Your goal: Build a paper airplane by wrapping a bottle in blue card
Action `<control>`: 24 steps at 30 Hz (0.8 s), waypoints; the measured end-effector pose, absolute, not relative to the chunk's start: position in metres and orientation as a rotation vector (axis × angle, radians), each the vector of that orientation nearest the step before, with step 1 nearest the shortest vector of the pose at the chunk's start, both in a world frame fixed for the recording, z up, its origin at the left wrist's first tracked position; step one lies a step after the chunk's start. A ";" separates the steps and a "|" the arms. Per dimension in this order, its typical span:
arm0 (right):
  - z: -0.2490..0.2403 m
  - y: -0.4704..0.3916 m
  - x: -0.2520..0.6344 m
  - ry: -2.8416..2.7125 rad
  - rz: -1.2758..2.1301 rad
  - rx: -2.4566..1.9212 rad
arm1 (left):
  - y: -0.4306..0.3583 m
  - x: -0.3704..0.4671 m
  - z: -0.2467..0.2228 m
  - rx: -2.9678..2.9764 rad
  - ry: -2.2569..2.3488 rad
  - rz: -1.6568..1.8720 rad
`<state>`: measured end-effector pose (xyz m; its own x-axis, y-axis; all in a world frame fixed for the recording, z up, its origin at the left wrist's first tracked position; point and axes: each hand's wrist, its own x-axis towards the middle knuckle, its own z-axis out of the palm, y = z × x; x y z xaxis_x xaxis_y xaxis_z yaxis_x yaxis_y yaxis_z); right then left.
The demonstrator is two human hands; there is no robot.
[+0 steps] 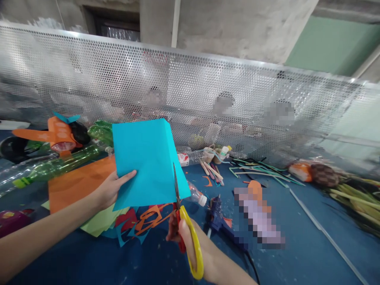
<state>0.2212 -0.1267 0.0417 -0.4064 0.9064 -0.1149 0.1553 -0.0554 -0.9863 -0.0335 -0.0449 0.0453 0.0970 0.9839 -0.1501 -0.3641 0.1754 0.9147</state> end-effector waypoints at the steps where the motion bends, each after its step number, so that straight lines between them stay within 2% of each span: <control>1: 0.041 -0.127 0.221 -1.590 1.494 -1.152 | -0.045 -0.033 0.045 0.838 0.950 1.198; 14: 0.010 -0.121 0.231 -1.753 1.305 -1.001 | -0.043 -0.033 0.040 0.858 0.950 1.172; 24: 0.010 -0.121 0.223 -1.698 1.262 -1.050 | -0.047 -0.030 0.043 0.833 0.958 1.189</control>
<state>0.2235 -0.1206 0.0099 -0.3727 0.9227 0.0988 0.1715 0.1731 -0.9699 -0.0305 -0.0469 0.0426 0.1001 0.9819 -0.1606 -0.3654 0.1864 0.9120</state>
